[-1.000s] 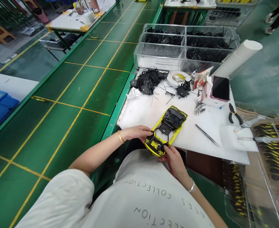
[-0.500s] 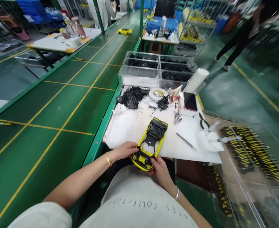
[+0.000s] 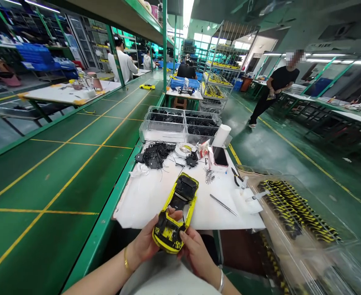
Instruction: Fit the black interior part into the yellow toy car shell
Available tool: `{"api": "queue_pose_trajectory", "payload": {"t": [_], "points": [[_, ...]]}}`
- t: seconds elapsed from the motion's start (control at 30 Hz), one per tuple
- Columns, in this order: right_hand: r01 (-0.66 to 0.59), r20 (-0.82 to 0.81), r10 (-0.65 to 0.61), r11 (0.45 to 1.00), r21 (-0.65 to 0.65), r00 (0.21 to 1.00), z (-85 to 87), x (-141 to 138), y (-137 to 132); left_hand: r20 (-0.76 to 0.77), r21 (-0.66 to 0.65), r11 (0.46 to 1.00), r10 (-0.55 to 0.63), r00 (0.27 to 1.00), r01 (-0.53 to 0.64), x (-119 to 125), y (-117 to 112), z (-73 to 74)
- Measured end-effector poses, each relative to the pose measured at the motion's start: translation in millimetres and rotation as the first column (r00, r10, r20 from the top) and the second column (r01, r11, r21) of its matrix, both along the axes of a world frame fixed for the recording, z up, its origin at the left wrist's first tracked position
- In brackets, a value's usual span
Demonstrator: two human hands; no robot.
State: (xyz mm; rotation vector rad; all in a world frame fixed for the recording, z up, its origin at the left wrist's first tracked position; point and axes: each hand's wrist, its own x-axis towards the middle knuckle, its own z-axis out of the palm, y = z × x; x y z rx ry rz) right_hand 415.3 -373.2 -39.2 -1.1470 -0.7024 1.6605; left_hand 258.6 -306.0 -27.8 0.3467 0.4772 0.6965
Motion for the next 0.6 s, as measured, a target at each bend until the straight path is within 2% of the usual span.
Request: {"api": "queue_pose_trajectory", "payload": {"t": [0.07, 0.13, 0.23, 0.3, 0.37, 0.43, 0.47, 0.5, 0.53, 0.57, 0.6], "points": [[-0.044, 0.002, 0.044, 0.999, 0.030, 0.999, 5.1, -3.1, 4.0, 0.021, 0.117, 0.991, 0.065, 0.998, -0.067, 4.1, 0.9, 12.3], [-0.128, 0.034, 0.126, 0.990, 0.064, 0.992, 10.9, -4.8, 8.9, 0.013, 0.253, 0.960, 0.120, 0.993, -0.119, 3.4, 5.6, 29.1], [-0.303, 0.147, 0.285, 0.947, 0.112, 0.947, 22.0, -1.3, 14.1, -0.132, 0.461, 0.881, 0.186, 0.974, -0.106, -11.9, 19.5, 56.6], [-0.403, 0.262, 0.361, 0.906, 0.129, 0.895, 28.4, 6.4, 13.5, -0.283, 0.596, 0.800, 0.288, 0.915, -0.067, -32.8, 33.7, 71.0], [-0.472, 0.409, 0.389, 0.873, 0.123, 0.826, 29.6, 18.3, 8.8, -0.410, 0.680, 0.731, 0.439, 0.800, -0.052, -60.8, 52.6, 79.4], [-0.520, 0.581, 0.380, 0.850, 0.089, 0.720, 23.4, 32.7, 0.6, -0.561, 0.710, 0.704, 0.585, 0.586, -0.024, -94.3, 76.6, 81.9], [-0.539, 0.666, 0.365, 0.840, 0.065, 0.650, 17.9, 40.1, -4.3, -0.660, 0.699, 0.714, 0.624, 0.419, 0.037, -112.9, 89.8, 81.2], [-0.557, 0.744, 0.350, 0.830, 0.036, 0.569, 11.8, 47.2, -9.4, -0.746, 0.663, 0.739, 0.637, 0.195, 0.122, -132.6, 103.0, 79.5], [-0.574, 0.809, 0.336, 0.819, 0.001, 0.482, 5.7, 53.7, -14.4, -0.785, 0.591, 0.774, 0.616, -0.058, 0.227, -153.2, 115.2, 76.7], [-0.586, 0.863, 0.319, 0.810, -0.033, 0.392, 0.6, 59.3, -19.2, -0.779, 0.497, 0.812, 0.573, -0.255, 0.308, -174.3, 125.8, 72.9], [-0.592, 0.904, 0.297, 0.804, -0.063, 0.308, -3.0, 63.9, -23.6, -0.756, 0.405, 0.838, 0.531, -0.382, 0.365, -195.2, 133.9, 68.0]]}}
